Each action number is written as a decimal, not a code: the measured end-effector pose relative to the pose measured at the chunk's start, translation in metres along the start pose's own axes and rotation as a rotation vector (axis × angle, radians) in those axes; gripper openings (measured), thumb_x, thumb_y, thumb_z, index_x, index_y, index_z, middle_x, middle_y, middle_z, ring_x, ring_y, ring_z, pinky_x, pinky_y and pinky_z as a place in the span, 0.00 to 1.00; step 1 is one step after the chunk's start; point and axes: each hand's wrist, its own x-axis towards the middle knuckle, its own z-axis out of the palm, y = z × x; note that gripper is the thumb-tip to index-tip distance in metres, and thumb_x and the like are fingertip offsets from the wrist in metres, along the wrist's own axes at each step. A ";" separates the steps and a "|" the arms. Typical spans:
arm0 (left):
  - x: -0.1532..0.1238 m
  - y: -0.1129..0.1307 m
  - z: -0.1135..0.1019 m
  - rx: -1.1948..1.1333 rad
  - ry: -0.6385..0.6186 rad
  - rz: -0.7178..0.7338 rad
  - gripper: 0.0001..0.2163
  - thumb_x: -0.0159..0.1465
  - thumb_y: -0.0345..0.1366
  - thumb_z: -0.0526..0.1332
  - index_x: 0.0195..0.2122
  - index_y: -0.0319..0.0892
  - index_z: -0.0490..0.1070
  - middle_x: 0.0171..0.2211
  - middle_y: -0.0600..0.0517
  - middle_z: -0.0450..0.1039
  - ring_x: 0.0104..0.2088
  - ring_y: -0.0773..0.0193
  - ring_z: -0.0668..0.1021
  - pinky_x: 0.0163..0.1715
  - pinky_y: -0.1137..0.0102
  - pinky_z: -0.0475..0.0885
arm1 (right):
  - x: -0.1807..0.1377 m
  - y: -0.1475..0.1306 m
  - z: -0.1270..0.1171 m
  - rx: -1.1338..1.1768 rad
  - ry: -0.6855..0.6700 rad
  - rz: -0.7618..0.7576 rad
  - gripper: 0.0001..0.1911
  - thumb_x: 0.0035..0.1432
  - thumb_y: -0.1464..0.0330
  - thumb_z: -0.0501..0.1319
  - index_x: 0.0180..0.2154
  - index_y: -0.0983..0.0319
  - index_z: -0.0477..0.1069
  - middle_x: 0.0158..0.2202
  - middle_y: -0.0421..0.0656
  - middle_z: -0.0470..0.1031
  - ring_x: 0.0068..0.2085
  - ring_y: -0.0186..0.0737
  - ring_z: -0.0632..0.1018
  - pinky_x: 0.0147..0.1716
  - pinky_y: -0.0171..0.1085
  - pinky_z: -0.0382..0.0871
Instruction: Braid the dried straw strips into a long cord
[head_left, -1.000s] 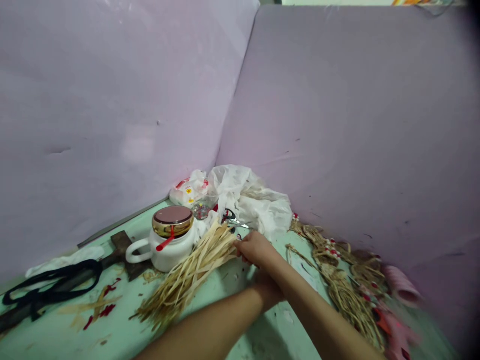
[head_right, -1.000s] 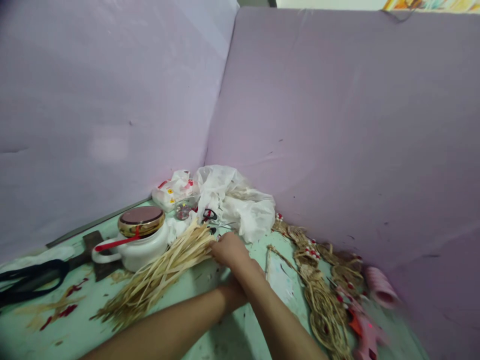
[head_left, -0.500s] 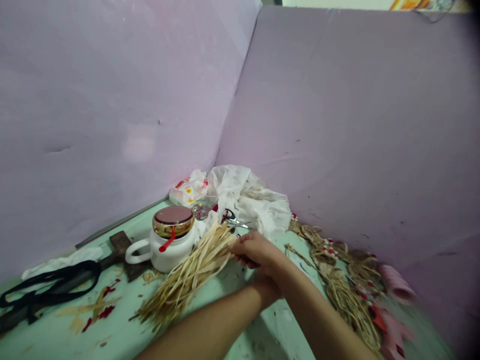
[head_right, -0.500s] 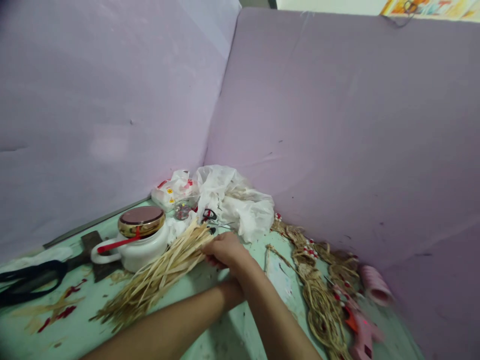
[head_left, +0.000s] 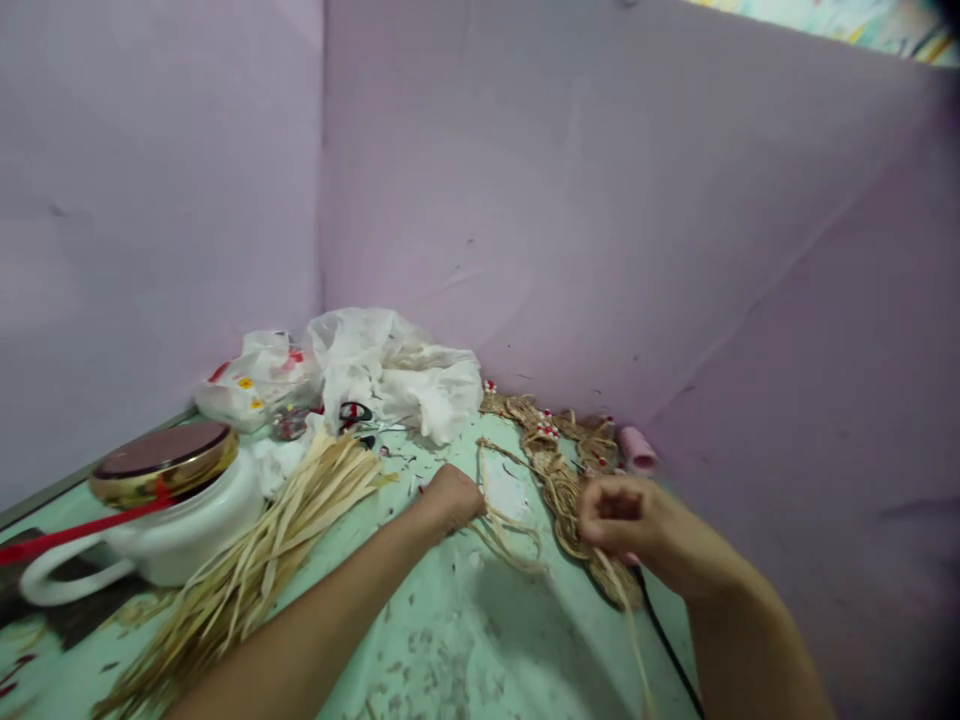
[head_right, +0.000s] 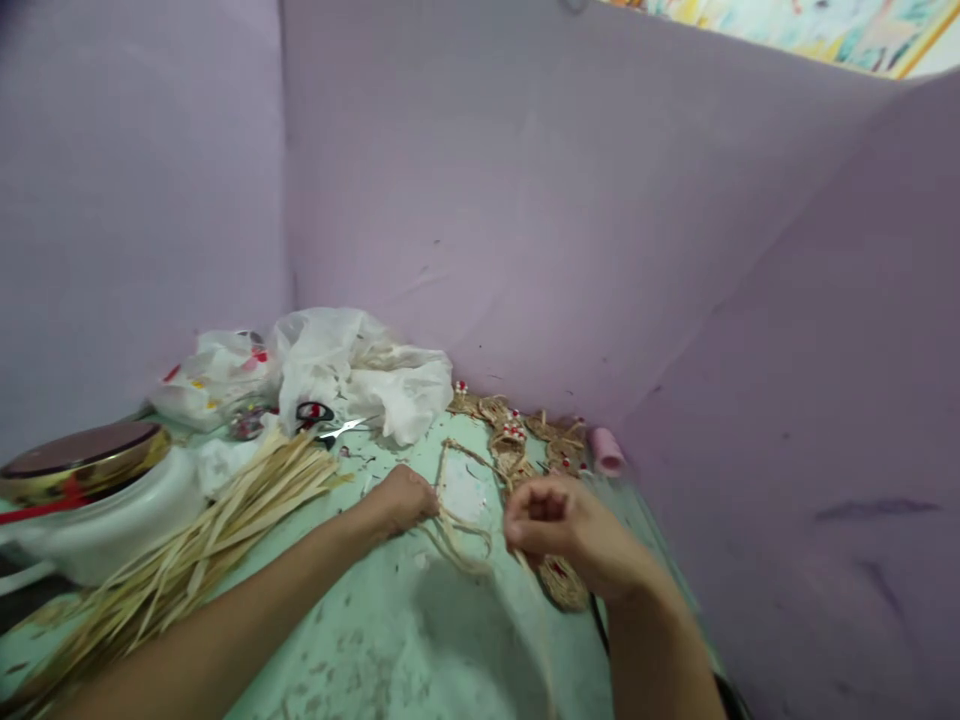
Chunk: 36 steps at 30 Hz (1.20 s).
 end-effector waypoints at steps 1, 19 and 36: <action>-0.002 0.002 -0.001 0.019 -0.011 0.000 0.10 0.42 0.24 0.58 0.11 0.39 0.56 0.08 0.60 0.48 0.12 0.75 0.54 0.13 0.75 0.44 | 0.006 0.007 0.001 -0.092 0.046 0.062 0.10 0.40 0.65 0.64 0.22 0.66 0.67 0.14 0.36 0.61 0.15 0.25 0.59 0.14 0.27 0.50; 0.001 0.001 -0.007 -0.010 -0.176 0.032 0.07 0.42 0.34 0.56 0.13 0.40 0.57 0.08 0.61 0.50 0.08 0.78 0.50 0.09 0.76 0.39 | 0.070 0.067 0.030 -0.517 0.292 0.013 0.10 0.42 0.67 0.58 0.27 0.64 0.75 0.23 0.42 0.74 0.23 0.31 0.68 0.21 0.29 0.56; 0.000 0.005 -0.006 0.035 -0.201 0.040 0.06 0.43 0.32 0.55 0.13 0.40 0.59 0.07 0.60 0.50 0.08 0.76 0.50 0.09 0.75 0.40 | 0.068 0.059 0.033 -0.784 0.221 0.050 0.15 0.47 0.64 0.53 0.30 0.62 0.75 0.26 0.43 0.74 0.26 0.33 0.69 0.22 0.30 0.53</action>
